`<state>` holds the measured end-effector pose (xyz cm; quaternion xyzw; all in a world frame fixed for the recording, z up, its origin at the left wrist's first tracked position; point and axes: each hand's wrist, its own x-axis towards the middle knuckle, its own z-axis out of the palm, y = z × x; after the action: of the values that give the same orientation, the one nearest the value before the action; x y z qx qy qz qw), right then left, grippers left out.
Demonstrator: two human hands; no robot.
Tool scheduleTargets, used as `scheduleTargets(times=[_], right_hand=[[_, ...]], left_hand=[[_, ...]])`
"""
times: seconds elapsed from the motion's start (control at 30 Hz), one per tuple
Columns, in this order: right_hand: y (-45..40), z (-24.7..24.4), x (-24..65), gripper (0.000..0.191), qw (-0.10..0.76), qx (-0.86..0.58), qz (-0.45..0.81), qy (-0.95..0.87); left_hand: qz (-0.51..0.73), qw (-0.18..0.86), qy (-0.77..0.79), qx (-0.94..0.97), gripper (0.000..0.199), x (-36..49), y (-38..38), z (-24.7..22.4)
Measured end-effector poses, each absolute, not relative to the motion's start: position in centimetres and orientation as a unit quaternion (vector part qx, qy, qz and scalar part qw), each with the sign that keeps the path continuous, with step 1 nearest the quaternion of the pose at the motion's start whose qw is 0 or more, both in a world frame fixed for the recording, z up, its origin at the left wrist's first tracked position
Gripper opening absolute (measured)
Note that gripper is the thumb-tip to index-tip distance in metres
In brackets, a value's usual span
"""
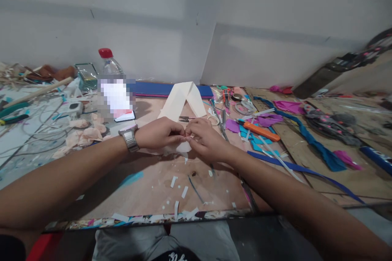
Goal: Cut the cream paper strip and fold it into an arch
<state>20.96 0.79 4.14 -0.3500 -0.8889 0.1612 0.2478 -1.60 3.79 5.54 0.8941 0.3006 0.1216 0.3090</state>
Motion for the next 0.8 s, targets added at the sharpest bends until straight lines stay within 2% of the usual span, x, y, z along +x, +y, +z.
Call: scheduleTargets(times=[0.2,0.37,0.5,0.8], right_hand=[[2.0,6.2,21.2,0.012,0.2,-0.344,0.194,-0.897],[2.1,5.2,21.0,0.014,0.246,-0.376,0.221,-0.866],[2.0,3.7,21.0,0.01,0.274,-0.369,0.192,-0.867],[0.6,3.3,21.3,0.011,0.276,-0.361,0.17,-0.874]], left_hand=[[0.148,0.376,0.287,0.868,0.042,-2.0,4.2,5.8],[0.144,0.375,0.311,0.861,0.043,-2.0,4.4,5.4],[0.144,0.408,0.295,0.852,0.043,-2.0,4.4,5.3],[0.143,0.449,0.314,0.824,0.042,-1.6,3.6,5.2]])
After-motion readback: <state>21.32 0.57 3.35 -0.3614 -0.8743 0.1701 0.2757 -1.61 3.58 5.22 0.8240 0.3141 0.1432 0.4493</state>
